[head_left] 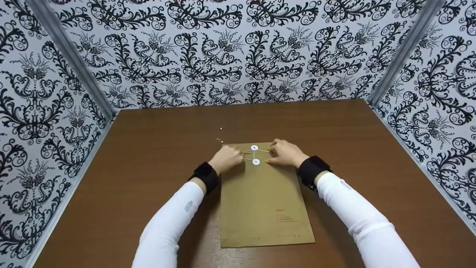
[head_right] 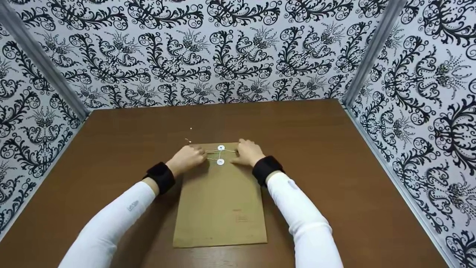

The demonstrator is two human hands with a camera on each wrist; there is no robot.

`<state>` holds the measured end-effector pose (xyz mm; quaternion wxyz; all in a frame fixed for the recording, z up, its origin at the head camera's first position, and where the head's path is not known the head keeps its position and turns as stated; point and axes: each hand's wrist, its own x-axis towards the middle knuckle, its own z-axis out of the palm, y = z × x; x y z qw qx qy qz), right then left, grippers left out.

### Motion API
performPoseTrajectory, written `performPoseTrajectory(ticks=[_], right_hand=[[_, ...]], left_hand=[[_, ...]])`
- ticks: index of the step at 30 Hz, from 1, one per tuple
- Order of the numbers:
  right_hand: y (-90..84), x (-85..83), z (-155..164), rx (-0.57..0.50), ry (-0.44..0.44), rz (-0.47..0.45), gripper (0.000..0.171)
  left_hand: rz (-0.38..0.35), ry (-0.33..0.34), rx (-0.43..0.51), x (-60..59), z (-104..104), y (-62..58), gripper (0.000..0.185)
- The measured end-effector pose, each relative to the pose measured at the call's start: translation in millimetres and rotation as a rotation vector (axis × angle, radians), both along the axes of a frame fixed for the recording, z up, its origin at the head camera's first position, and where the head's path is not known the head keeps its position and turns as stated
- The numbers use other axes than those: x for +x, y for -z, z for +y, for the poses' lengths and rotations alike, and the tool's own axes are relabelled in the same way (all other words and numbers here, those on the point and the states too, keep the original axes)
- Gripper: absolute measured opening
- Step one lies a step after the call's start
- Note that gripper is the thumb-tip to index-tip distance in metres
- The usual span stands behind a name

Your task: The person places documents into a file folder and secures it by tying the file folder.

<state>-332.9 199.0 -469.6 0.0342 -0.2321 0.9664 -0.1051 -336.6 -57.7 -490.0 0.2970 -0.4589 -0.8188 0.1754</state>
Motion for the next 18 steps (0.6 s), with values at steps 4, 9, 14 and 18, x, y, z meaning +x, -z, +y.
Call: performPoseTrajectory(ticks=[4,9,14,18], right_hand=[[-0.7,0.7,0.6,0.004,0.008,-0.01,0.047],[-1.3,0.3,0.8,0.011,0.018,-0.011,0.048],[-1.4,-0.1,0.2,0.003,0.018,-0.014,0.051],[0.0,-1.0,0.3,-0.002,0.015,-0.012,0.051]], left_hand=[[0.034,0.014,-0.031,6.1,-4.4,0.1,0.014],[0.033,0.035,-0.035,14.7,-9.6,-0.3,0.009],[0.027,0.065,-0.031,21.7,-17.0,0.2,0.009],[0.068,0.112,-0.031,28.5,-21.8,-0.8,0.013]])
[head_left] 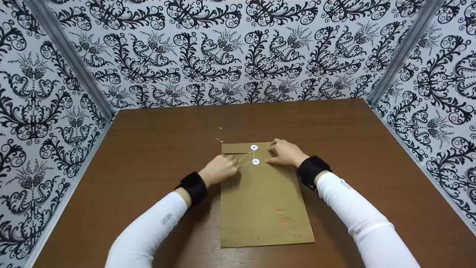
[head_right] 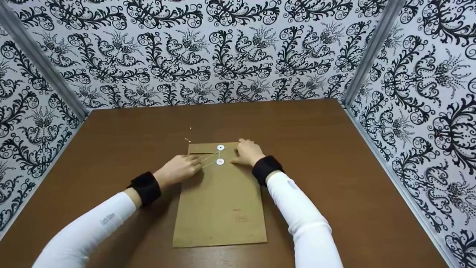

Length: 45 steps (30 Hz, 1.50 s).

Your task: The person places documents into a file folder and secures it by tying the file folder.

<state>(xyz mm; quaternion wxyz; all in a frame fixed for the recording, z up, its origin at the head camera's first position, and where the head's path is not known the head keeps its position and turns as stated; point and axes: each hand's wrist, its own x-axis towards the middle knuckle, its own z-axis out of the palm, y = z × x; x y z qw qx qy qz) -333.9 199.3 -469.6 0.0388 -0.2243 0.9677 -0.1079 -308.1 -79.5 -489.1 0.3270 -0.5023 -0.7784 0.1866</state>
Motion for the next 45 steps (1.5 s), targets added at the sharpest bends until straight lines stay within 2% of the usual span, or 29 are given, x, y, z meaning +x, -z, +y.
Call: performPoseTrajectory(ticks=[5,9,13,15,19,21,23,29,38,45], right_hand=[[0.9,-0.5,-0.2,-0.004,-0.004,-0.002,0.05],[1.4,0.0,0.1,0.003,-0.016,0.004,0.051],[0.3,0.9,0.4,-0.002,-0.01,-0.003,0.052],[0.0,1.3,0.2,-0.009,-0.005,-0.009,0.053],[0.6,1.5,0.1,-0.013,-0.011,-0.005,0.054],[1.3,1.4,0.5,-0.011,-0.013,-0.005,0.055],[1.4,1.4,1.2,-0.01,-0.011,-0.003,0.055],[0.7,1.0,1.0,-0.008,-0.008,0.006,0.056],[0.8,1.4,-0.2,-0.009,-0.015,0.009,0.054],[2.9,2.8,0.5,0.008,-0.008,0.008,0.052]], left_hand=[[0.022,0.033,-0.022,12.8,-4.3,0.8,0.013],[0.013,0.059,-0.053,31.1,-1.3,-0.6,0.009],[-0.007,0.104,-0.045,48.9,6.7,-2.1,0.009],[-0.037,0.092,-0.027,55.0,10.1,-1.2,0.011],[-0.158,0.012,0.043,63.7,16.4,0.9,0.009],[-0.211,-0.016,0.076,66.8,19.6,2.4,0.008],[-0.234,-0.023,0.096,69.7,23.0,2.8,0.009],[-0.229,0.019,0.104,75.8,32.9,2.8,0.008],[-0.238,0.009,0.081,80.3,49.8,1.9,0.007],[-0.225,0.004,0.087,81.0,52.8,1.3,0.014]])
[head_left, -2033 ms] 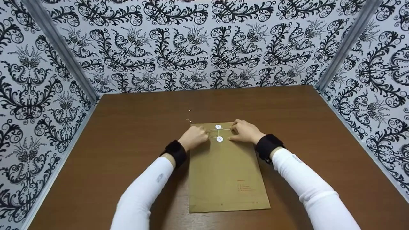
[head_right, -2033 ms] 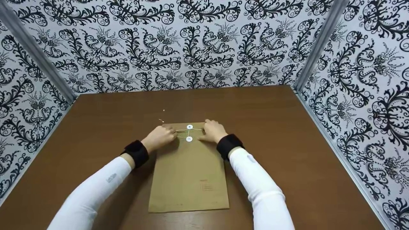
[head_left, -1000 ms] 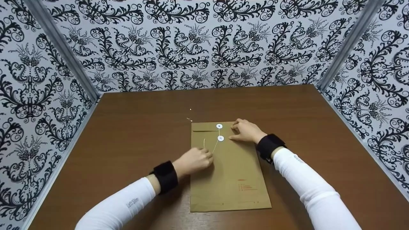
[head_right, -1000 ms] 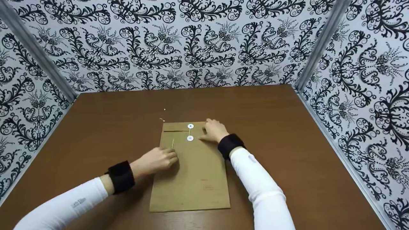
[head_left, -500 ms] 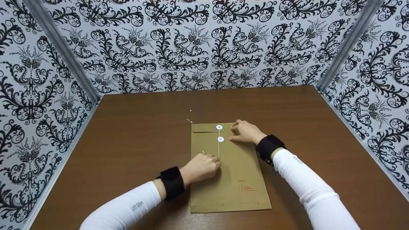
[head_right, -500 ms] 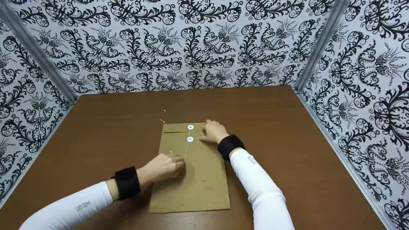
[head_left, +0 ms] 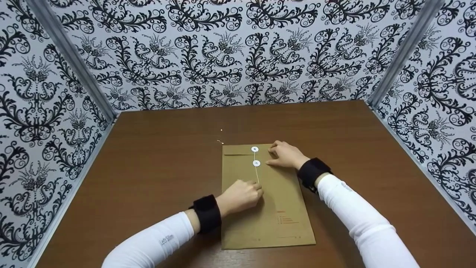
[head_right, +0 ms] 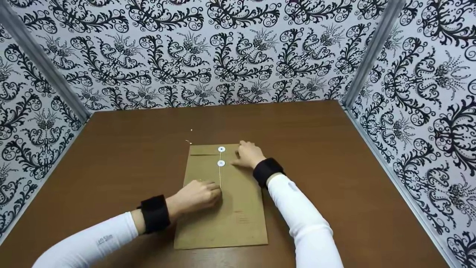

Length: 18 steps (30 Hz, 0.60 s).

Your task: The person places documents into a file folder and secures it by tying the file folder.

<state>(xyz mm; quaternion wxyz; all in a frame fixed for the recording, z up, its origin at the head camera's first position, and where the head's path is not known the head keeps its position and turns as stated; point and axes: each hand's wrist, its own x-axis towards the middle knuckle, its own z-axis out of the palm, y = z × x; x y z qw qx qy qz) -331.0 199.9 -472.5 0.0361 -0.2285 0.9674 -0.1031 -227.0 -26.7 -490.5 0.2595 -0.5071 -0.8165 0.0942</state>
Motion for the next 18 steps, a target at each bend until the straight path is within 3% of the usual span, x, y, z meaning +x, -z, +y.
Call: performPoseTrajectory(ticks=[12,18], right_hand=[[-0.8,4.8,1.6,-0.029,0.042,0.1,0.047],[-0.4,8.8,8.5,-0.058,0.02,0.208,0.038]], left_hand=[[0.026,0.09,-0.037,-2.4,-8.1,-11.5,0.02],[0.021,0.043,0.002,-14.4,-24.1,-19.3,0.02]])
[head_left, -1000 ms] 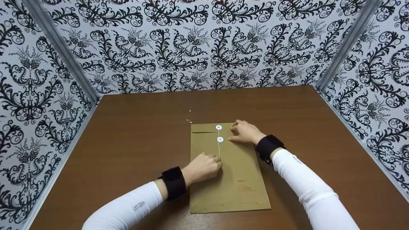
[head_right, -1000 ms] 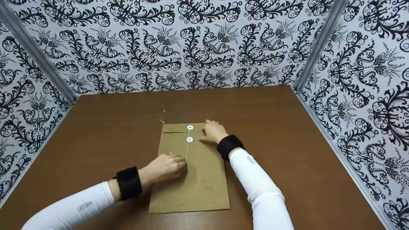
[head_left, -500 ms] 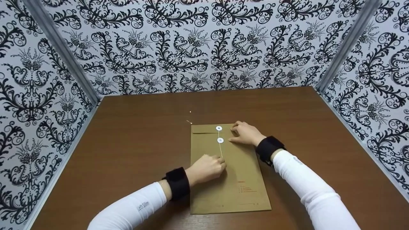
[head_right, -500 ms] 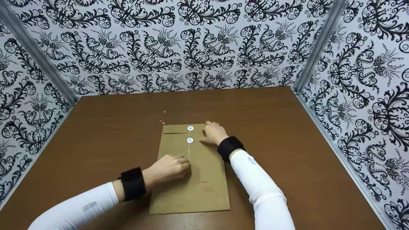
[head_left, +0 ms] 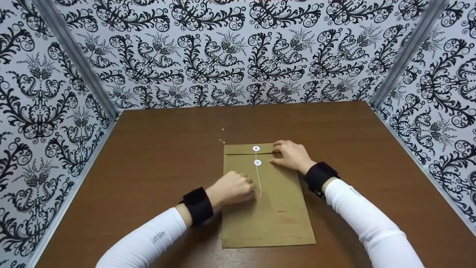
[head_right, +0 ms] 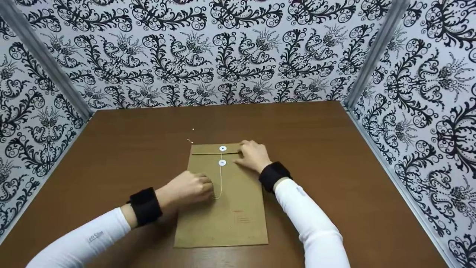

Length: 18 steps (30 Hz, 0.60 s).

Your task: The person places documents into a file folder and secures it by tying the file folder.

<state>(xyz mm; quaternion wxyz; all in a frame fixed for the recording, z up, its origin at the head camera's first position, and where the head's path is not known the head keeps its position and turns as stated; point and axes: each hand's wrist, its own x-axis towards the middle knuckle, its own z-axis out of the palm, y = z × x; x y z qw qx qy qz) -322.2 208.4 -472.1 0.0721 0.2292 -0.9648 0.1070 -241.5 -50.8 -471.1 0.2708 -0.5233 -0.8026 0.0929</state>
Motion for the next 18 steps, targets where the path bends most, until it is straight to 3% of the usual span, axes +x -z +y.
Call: performPoseTrajectory(ticks=[5,9,18], right_hand=[[-2.0,0.1,13.6,-0.048,-0.018,0.145,0.021],[-6.8,-4.5,27.9,-0.068,-0.006,0.22,0.019],[-15.4,-11.5,65.2,-0.088,0.058,0.322,0.031]], left_hand=[[0.029,-0.073,0.036,-17.3,-17.2,-5.5,0.024],[-0.054,-0.17,0.097,-33.8,-33.7,-9.9,0.023],[-0.217,-0.424,0.366,-67.8,-71.2,-13.9,0.02]])
